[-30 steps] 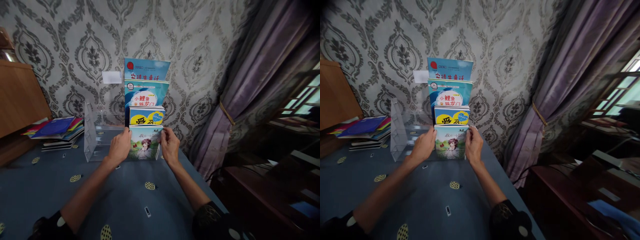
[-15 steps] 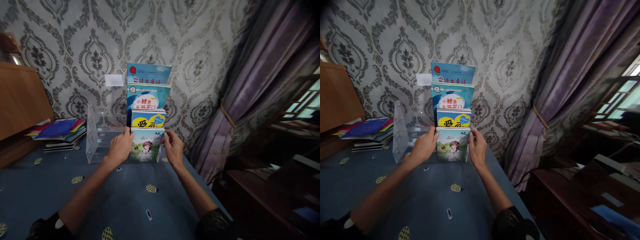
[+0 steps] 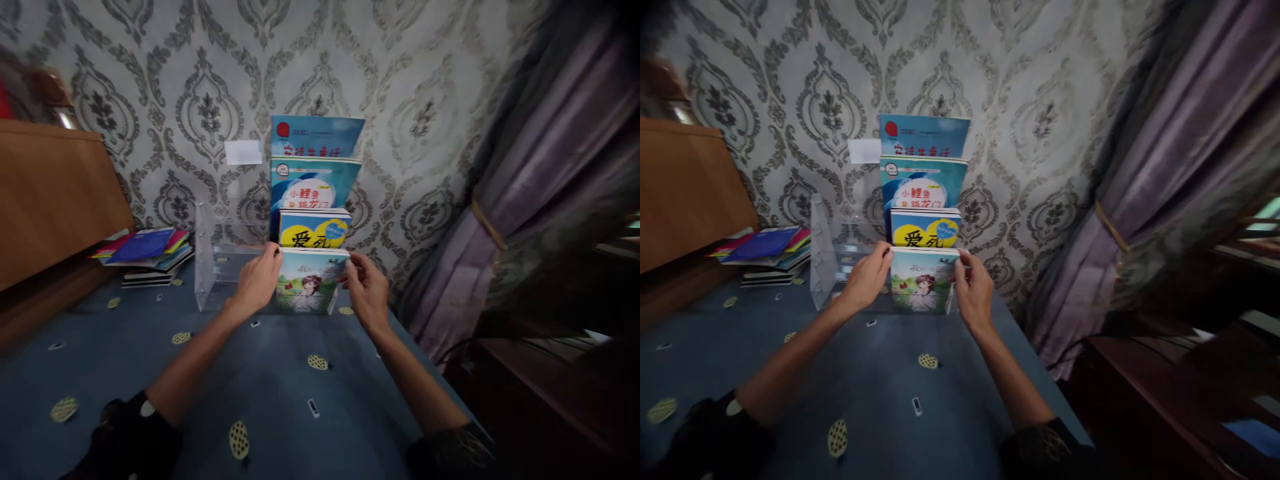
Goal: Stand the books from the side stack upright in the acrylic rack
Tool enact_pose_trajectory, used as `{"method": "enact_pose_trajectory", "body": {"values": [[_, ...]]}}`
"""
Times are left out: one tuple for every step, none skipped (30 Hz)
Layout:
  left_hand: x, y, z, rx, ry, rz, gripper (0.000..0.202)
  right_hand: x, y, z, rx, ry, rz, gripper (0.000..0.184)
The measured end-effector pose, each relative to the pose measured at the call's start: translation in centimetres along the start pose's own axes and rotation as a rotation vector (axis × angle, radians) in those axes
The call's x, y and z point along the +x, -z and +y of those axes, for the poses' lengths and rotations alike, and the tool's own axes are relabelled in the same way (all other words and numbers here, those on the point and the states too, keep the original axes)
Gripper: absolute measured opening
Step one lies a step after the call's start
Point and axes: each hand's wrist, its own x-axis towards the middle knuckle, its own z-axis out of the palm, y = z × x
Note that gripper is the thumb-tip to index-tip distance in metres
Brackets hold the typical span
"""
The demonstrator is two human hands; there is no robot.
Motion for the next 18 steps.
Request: {"method": "enact_pose_trajectory", "body": {"values": [[-0.2,0.2,-0.1,-0.003,-0.012,-0.005,0.025,-0.1,0.0,0.0,-0.003,-0.004,0.007,0.043],[-0.5,0.5,-0.3,-0.004,-0.029,-0.009,0.026,-0.3,0.0,0.0,-0.015,-0.009,0.0,0.044],[-0.9,0.8,-0.6,0.001,-0.046,-0.012,0.027,-0.4,0.0,0.0,-0.021,-0.015,0.006,0.045],[-1.3,1.1,-1.2,0.013,-0.058,-0.013,0.028,-0.5,0.0,-0.1,-0.023,-0.022,0.012,0.047],[-1.7,1.6,-1.9,0.031,-0.061,-0.012,0.029,-0.6,0.1,-0.2,-0.037,-0.033,0.012,0.049],[-2.1,2.0,-2.9,0.056,-0.053,-0.006,0.028,-0.8,0.2,-0.3,-0.052,-0.044,0.006,0.051],[-2.6,2.5,-4.2,0.085,-0.034,0.0,0.027,-0.9,0.4,-0.4,-0.064,-0.053,-0.005,0.053],[-3.1,3.1,-5.7,0.117,-0.011,0.007,0.026,-1.1,0.7,-0.5,-0.078,-0.06,-0.016,0.054],[-3.5,3.6,-7.4,0.154,0.018,0.016,0.025,-1.5,1.1,-0.6,-0.087,-0.066,-0.028,0.055],[-3.8,4.2,-9.3,0.194,0.054,0.025,0.025,-1.9,1.5,-0.7,-0.094,-0.073,-0.037,0.055],[-4.0,4.9,-11.3,0.237,0.092,0.036,0.025,-2.4,2.0,-0.7,-0.101,-0.083,-0.044,0.055],[-4.1,5.5,-13.3,0.282,0.131,0.05,0.026,-3.0,2.5,-0.6,-0.11,-0.097,-0.056,0.054],[-4.1,6.1,-15.3,0.329,0.17,0.066,0.026,-3.8,2.9,-0.5,-0.127,-0.112,-0.077,0.053],[-4.0,6.7,-17.1,0.378,0.206,0.084,0.027,-4.5,3.3,-0.4,-0.15,-0.125,-0.114,0.051],[-3.7,7.4,-18.8,0.427,0.235,0.097,0.028,-5.4,3.6,-0.3,-0.174,-0.129,-0.169,0.049],[-3.4,7.9,-20.3,0.473,0.258,0.103,0.029,-6.2,3.8,-0.2,-0.191,-0.118,-0.232,0.048],[-3.0,8.4,-21.6,0.513,0.275,0.101,0.031,-7.0,3.8,-0.2,-0.194,-0.109,-0.286,0.048],[-2.5,8.8,-22.7,0.549,0.286,0.093,0.034,-7.7,3.7,-0.3,-0.188,-0.105,-0.328,0.048]]}}
